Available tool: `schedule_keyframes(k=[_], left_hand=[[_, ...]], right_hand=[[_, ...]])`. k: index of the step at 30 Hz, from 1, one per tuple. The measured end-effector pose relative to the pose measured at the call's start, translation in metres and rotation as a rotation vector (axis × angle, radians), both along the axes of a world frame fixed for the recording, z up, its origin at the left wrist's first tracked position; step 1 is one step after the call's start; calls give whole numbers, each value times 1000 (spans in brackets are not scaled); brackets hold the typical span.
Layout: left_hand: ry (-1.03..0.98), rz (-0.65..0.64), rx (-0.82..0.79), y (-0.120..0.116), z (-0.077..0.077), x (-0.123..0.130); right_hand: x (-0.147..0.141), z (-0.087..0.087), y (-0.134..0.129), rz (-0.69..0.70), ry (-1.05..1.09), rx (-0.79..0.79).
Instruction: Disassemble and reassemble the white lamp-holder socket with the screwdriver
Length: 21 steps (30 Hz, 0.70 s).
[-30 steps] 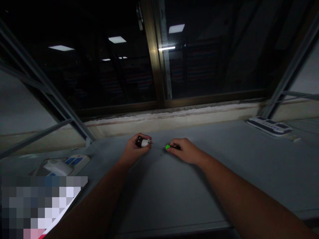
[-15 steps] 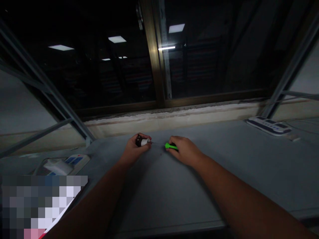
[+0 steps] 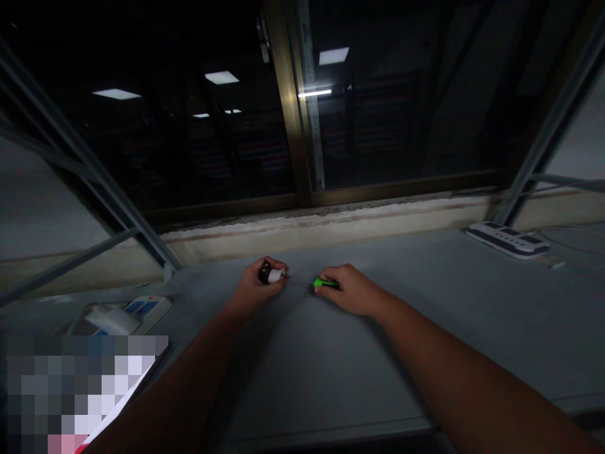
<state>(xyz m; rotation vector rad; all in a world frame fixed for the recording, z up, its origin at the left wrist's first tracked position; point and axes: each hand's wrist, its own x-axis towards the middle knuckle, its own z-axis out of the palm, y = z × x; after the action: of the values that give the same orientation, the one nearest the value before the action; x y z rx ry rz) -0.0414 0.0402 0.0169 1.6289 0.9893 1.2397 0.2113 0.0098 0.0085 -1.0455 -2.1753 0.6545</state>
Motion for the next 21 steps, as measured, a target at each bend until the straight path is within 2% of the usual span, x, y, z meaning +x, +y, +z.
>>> schedule_keyframes(k=[5, 8, 11, 16, 21], left_hand=[[-71, -15, -126, 4, -2, 1], [-312, -11, -342, 10, -4, 1], [-504, -35, -532, 15, -4, -1], [-530, -101, -632, 14, 1, -6], [-528, -179, -675, 12, 2, -6]], right_hand=[[-3, 7, -3, -70, -82, -5], [1, 15, -6, -128, -125, 20], [7, 21, -8, -127, -103, 32], [10, 25, -12, -62, -30, 45], [5, 30, -19, -66, 23, 77]])
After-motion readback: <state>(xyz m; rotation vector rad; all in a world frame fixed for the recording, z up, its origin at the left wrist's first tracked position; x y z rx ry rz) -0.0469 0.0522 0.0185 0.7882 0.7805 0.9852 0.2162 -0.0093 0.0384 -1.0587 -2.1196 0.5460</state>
